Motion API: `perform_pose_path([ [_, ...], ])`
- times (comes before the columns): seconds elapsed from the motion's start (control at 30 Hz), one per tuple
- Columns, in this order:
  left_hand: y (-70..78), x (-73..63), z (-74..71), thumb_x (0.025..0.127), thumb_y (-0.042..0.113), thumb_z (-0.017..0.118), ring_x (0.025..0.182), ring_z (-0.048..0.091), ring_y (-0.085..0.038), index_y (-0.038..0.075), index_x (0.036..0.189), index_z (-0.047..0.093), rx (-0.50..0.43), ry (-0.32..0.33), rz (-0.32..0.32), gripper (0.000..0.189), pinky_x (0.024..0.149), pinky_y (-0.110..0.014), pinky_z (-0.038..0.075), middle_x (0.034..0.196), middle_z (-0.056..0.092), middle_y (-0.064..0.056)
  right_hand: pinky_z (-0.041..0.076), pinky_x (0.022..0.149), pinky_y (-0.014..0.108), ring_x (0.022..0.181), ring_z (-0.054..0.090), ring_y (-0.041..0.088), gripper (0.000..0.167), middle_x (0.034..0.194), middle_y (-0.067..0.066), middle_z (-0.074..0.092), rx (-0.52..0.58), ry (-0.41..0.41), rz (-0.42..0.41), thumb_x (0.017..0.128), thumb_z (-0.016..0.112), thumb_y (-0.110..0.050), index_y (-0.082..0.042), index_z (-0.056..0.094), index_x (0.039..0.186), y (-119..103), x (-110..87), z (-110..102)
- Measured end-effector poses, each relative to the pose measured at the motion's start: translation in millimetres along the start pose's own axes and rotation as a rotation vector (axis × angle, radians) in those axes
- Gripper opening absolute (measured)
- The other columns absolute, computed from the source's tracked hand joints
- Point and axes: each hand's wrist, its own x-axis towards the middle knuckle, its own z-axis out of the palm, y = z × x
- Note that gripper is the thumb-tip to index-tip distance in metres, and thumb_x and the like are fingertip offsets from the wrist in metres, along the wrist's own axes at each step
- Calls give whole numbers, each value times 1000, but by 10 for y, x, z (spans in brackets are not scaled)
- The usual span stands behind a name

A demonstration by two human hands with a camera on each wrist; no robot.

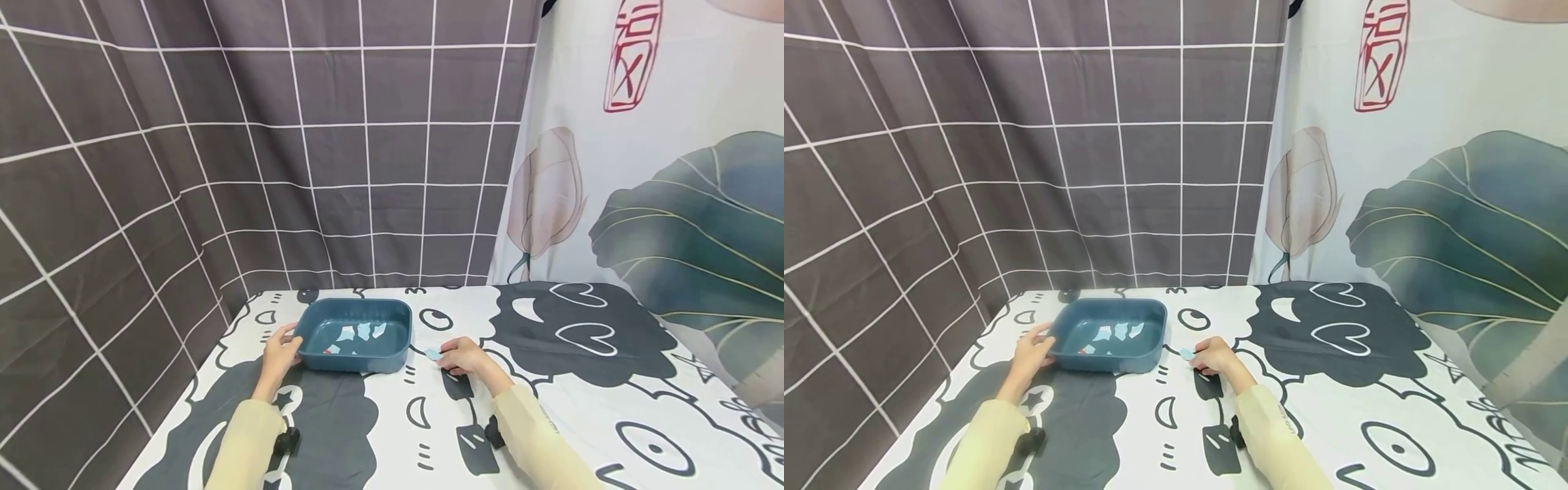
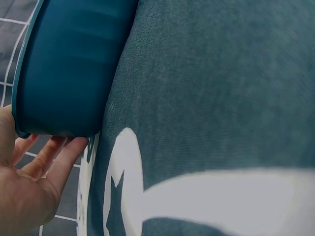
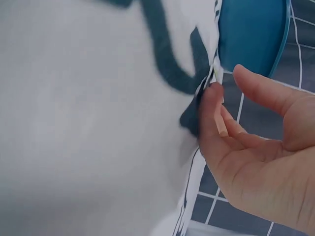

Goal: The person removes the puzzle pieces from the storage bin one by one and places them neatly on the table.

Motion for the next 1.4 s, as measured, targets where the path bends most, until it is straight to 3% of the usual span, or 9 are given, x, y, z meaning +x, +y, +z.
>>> perform_pose_path([
  [0.33,-6,9,-92,94,9,49,106,64,-44,-1,141,46,-1,-1,-26,48,81,-38,63,128,52,-35,61,70,29,76,63,15,42,87,13,64,-45,65,-34,82,63,1,14,54,121,-2,45,-35],
  [0.57,-35,2,-93,93,9,49,101,66,-41,-1,140,46,-9,9,-4,48,80,-39,63,127,51,-36,51,61,17,66,55,8,42,75,3,61,49,69,-90,87,62,-5,13,52,123,-110,120,1],
  [0.77,-87,5,-52,89,12,52,87,69,-32,-2,135,50,-39,30,37,48,73,-39,64,115,56,-34,56,66,17,67,56,6,42,86,6,63,147,38,-150,90,59,-7,15,50,125,-336,147,78],
  [0.93,-39,-7,-18,92,10,49,102,66,-41,1,140,47,-12,15,-30,49,83,-41,63,126,53,-34,59,71,19,71,61,10,37,90,9,68,204,77,-220,90,60,-5,13,53,122,-552,156,220],
  [1.13,-33,31,29,92,9,49,101,66,-42,1,140,47,-2,16,-33,49,82,-41,63,126,53,-33,62,84,32,89,69,20,31,102,17,69,253,95,-279,90,62,-1,9,58,120,-752,201,481],
  [1.4,-15,5,53,91,8,50,94,69,-36,1,138,49,-10,40,-26,47,80,-42,63,124,55,-32,62,74,27,78,68,14,29,93,15,70,275,58,-305,86,65,2,10,61,113,-931,329,943],
])
